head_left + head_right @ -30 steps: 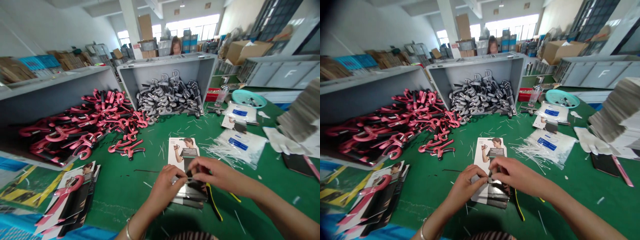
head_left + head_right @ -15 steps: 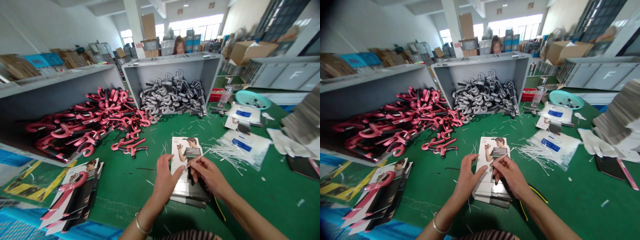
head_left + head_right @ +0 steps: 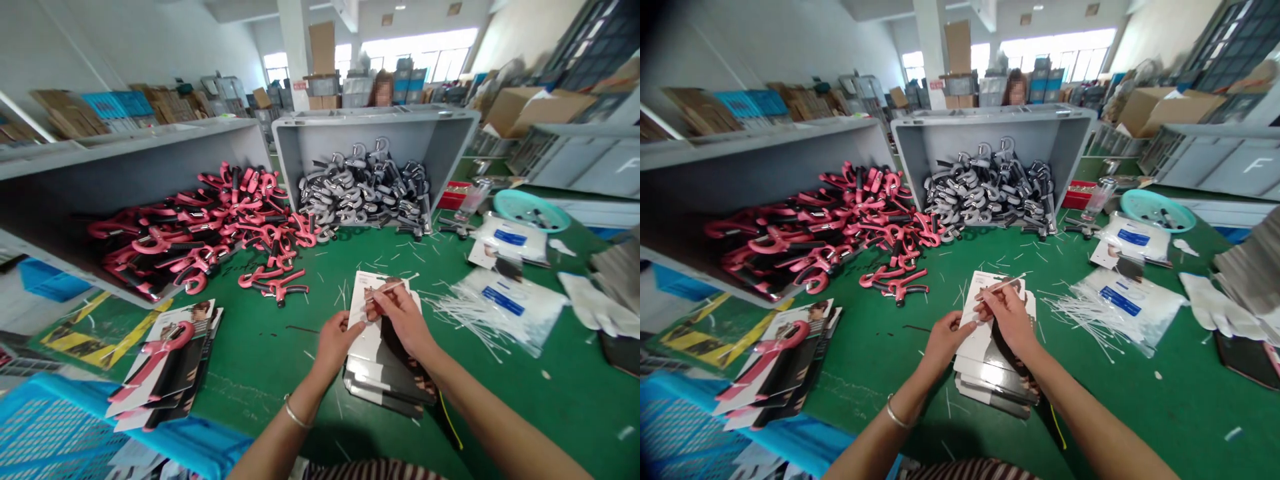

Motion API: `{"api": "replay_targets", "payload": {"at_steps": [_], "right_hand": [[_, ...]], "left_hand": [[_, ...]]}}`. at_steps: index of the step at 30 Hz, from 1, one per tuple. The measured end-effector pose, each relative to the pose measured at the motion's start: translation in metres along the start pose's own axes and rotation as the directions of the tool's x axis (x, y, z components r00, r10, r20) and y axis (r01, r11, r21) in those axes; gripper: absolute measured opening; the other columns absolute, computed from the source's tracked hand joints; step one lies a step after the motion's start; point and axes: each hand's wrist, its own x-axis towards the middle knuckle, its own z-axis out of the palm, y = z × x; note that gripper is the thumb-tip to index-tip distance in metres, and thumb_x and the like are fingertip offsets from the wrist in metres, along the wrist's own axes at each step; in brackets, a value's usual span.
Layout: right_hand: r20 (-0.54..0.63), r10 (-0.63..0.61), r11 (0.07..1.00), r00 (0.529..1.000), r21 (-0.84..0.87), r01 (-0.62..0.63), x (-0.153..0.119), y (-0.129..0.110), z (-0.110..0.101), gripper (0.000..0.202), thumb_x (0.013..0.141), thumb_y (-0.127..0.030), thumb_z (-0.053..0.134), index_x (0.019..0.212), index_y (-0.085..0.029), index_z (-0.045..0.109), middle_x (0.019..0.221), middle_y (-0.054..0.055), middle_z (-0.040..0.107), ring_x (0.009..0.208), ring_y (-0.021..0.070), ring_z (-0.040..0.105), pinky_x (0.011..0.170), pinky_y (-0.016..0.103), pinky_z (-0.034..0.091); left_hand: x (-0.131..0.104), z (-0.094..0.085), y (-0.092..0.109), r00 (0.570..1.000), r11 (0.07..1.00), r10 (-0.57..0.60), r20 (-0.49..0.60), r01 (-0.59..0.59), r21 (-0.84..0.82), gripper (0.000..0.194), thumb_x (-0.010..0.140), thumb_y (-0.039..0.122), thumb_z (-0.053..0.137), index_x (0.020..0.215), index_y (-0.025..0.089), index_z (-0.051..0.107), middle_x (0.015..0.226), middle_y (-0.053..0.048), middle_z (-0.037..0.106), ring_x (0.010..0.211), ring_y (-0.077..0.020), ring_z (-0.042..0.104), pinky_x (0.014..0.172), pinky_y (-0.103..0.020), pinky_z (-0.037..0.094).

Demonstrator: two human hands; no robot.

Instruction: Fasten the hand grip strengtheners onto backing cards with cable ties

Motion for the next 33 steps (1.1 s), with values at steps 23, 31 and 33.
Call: {"api": "replay_targets", "payload": {"at_steps": [23,31,33], "right_hand": [[0.166,-0.112,0.91,0.98,-0.379,0.168,0.007,0.03,0.001,0.023,0.101,-0.04,0.043,0.103,-0.02,0.055,0.082,0.003,0.064,0.068,0.0139,0.066,0.066,0.029,0.056],[0.179,-0.165,0.829,0.97,-0.508,0.235,0.003,0.028,-0.002,0.029,0.103,-0.04,0.037,0.104,-0.019,0.056,0.085,0.005,0.063,0.07,0.0167,0.064,0.071,0.035,0.057],[0.162,-0.172,0.838,0.972,-0.495,0.231,0.001,0.028,-0.003,0.029,0.103,-0.04,0.037,0.104,-0.019,0.056,0.087,0.006,0.063,0.071,0.0166,0.065,0.07,0.034,0.057]], "left_hand": [[-0.028,-0.038,-0.016,0.971,0.838,-0.166,-0.172,0.046,-0.544,0.038,0.082,0.045,0.066,0.105,0.015,0.068,0.098,-0.008,0.073,0.084,-0.0185,0.067,0.07,-0.025,0.049],[0.003,-0.022,-0.028,0.981,0.811,-0.194,-0.001,0.159,-0.563,0.052,0.062,0.033,0.082,0.107,0.014,0.068,0.071,-0.002,0.071,0.056,-0.0159,0.063,0.056,-0.025,0.046],[0.005,-0.019,-0.029,0.981,0.84,-0.192,-0.007,0.161,-0.518,0.047,0.064,0.036,0.079,0.104,0.013,0.069,0.069,-0.002,0.07,0.055,-0.0163,0.062,0.054,-0.026,0.046]]}}
